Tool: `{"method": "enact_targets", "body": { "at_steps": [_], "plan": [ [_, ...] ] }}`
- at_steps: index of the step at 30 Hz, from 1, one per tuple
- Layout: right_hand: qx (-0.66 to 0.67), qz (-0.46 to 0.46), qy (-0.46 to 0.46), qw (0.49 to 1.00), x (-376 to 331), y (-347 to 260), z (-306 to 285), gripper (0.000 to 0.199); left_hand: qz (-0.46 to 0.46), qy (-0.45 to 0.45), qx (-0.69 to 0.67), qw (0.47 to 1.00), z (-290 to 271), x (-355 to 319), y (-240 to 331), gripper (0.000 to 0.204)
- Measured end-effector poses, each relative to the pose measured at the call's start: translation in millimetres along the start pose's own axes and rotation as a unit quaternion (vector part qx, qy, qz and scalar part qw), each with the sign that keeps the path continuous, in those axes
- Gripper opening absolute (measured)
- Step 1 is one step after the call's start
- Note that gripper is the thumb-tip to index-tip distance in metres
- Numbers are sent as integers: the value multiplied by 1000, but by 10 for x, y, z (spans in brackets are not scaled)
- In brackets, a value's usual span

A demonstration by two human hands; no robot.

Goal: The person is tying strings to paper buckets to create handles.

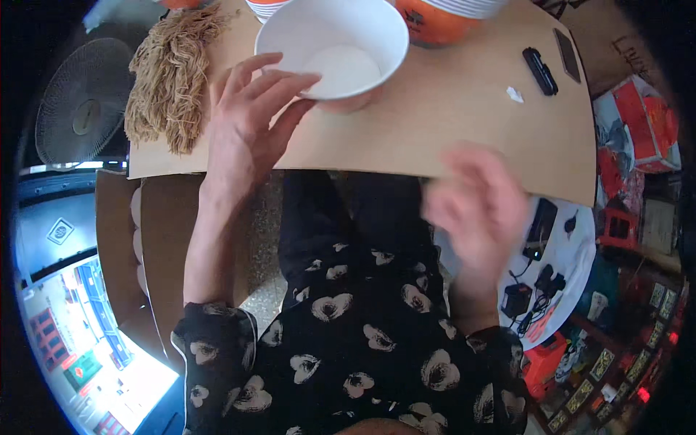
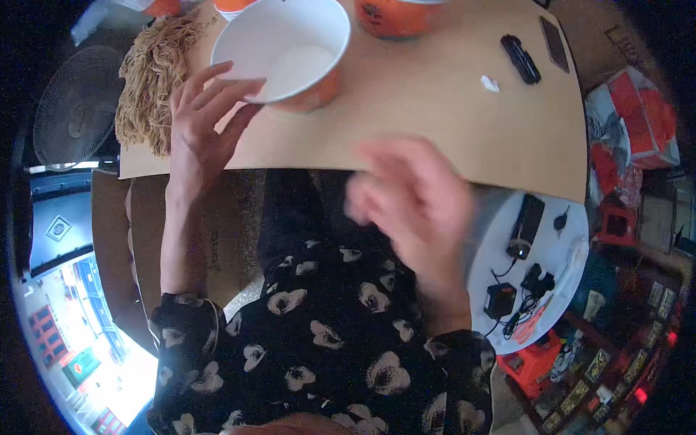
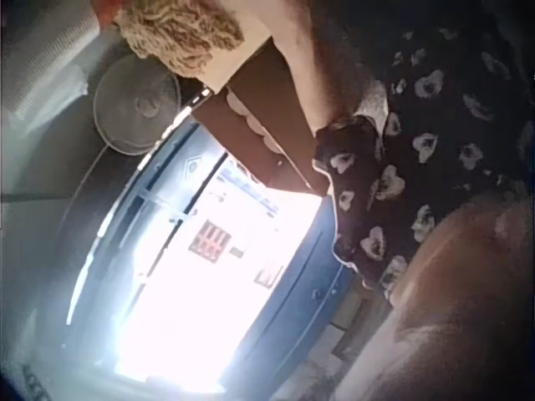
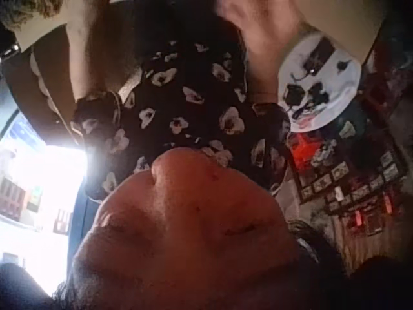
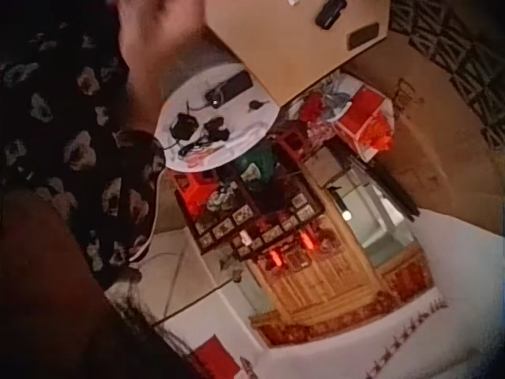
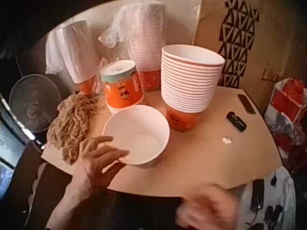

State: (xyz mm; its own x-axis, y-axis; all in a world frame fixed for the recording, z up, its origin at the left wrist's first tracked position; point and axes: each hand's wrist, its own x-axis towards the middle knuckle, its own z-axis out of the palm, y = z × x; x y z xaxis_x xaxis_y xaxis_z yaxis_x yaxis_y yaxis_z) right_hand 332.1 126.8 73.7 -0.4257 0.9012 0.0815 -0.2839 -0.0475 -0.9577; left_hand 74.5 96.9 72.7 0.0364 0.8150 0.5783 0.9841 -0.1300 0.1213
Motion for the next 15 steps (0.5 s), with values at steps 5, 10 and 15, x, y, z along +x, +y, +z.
{"method": "enact_targets", "body": {
  "at_steps": [5,10,15],
  "plan": [
    [-65,-60,-19,996,282,456,344,18,-26,1,-139,990,15,7,83,17],
    [-111,-143,-22,983,371,443,424,14,-110,30,-267,957,42,-14,113,11],
    [-168,-339,70,923,476,614,472,10,-114,24,-290,950,21,-7,136,12]
  ]
}}
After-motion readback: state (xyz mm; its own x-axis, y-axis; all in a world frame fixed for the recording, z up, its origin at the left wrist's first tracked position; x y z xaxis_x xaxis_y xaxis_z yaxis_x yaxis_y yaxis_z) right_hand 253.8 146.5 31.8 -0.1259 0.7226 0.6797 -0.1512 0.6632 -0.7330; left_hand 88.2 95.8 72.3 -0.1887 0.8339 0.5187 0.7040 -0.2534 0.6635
